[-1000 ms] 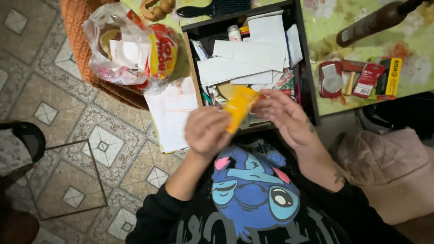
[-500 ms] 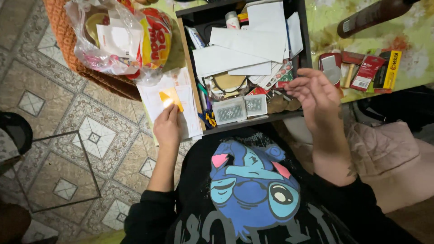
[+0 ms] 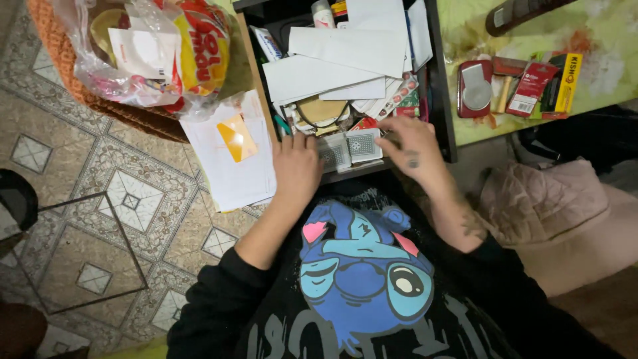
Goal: Organizing and sorting various personal items within a storage drawer.
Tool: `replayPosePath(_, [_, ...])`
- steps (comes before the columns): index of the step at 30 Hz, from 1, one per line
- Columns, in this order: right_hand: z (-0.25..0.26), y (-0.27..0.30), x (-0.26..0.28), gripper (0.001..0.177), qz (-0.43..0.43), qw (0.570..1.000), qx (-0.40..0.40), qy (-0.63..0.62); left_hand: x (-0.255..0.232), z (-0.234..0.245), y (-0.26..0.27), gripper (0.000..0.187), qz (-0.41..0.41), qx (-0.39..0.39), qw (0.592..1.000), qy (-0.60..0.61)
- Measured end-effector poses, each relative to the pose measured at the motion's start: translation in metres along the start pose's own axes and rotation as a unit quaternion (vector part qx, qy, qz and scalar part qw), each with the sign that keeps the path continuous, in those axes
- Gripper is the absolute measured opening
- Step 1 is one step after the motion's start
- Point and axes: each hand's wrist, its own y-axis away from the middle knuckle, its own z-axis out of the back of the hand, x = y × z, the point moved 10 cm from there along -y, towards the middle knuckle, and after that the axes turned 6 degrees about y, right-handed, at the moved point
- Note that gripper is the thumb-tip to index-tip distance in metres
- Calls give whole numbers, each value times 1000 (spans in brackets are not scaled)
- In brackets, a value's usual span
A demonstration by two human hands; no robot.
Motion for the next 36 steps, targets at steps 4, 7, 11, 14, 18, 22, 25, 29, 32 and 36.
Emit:
replayPosePath(4, [-39,2,-12,35,104,935,21,337,-9,-2,-7,54,-8,15,999,-44])
replayPosePath(7, [-59,3,3,50,165,920,46,354,2,-21,-2,60,36,61,997,-37])
replayPosePath(11, [-56,-2,11,67,143,926,29,347,4,-19,4,62,43,34,998,-36])
replayPosePath(14, [-55,-5,9,70,145,938,33,314,5,-15,4,58,49,27,998,-26])
replayPosePath(18, [-59,-11,11,75,132,938,77,312,2,1,3,55,17,42,998,37])
replayPosePath(22, [-64,-20,-8,58,119,940,86,309,9,-5,6,41,7,54,994,94])
replayPosePath(25, [-67,-19,-24,42,128,943,93,294,10,-10,9,37,11,83,994,72])
replayPosePath(29, [-53,-16,-14,23,167,949,73,259,9,-19,12,40,6,96,991,95])
replayPosePath(32, [-38,-18,-19,17,127,947,89,282,1,-6,6,53,6,70,991,111])
replayPosePath(36, [-22,-13,-29,16,97,968,102,210,2,-11,5,65,89,111,982,122])
